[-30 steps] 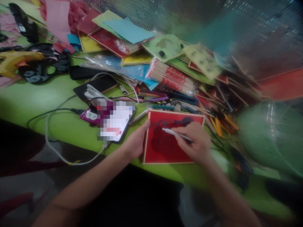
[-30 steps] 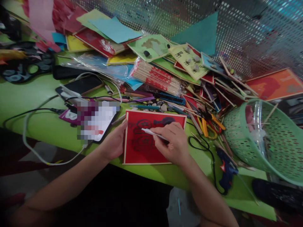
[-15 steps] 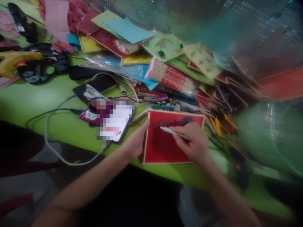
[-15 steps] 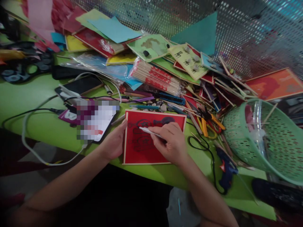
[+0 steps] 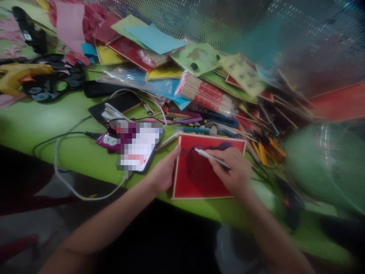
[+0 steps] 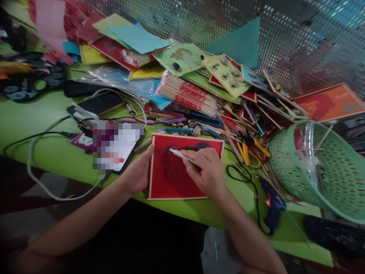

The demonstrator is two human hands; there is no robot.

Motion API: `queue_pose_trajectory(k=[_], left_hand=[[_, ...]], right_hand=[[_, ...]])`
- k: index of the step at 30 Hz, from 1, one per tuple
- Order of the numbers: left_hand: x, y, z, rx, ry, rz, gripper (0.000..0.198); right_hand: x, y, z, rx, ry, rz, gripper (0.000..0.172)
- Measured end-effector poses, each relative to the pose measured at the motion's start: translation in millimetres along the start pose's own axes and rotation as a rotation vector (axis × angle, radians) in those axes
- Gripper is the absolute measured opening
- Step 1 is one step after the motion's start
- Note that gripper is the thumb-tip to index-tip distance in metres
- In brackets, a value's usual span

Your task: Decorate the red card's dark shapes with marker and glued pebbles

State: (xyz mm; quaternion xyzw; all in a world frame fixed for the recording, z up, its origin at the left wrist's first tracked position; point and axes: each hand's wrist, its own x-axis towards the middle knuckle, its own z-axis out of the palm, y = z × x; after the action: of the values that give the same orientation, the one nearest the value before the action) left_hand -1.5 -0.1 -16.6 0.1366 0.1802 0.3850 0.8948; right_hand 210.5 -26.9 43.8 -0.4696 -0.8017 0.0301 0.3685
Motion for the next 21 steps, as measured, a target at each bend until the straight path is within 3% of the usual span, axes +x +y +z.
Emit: queue_pose_trajectory(k=[7,16,21], left_hand=[[-0.5,-0.4,0.5,-0.014,0.039,-0.028,0.041],[-0.2,0.6,-1.8,0.003,-0.046,-0.052,0.049],[-0.8,0.7,-2.1,0.016,-0.023,-0.055,0.050]], right_hand=[[-2.0,0.7,0.9,-0.001,-0.010,-0.002,0.022],[-2.3,-0.3,0.2,-0.044,0.043,0.027,0.025],[-1.8,-0.1,-0.8,-0.049,0.075,0.029,0.023]])
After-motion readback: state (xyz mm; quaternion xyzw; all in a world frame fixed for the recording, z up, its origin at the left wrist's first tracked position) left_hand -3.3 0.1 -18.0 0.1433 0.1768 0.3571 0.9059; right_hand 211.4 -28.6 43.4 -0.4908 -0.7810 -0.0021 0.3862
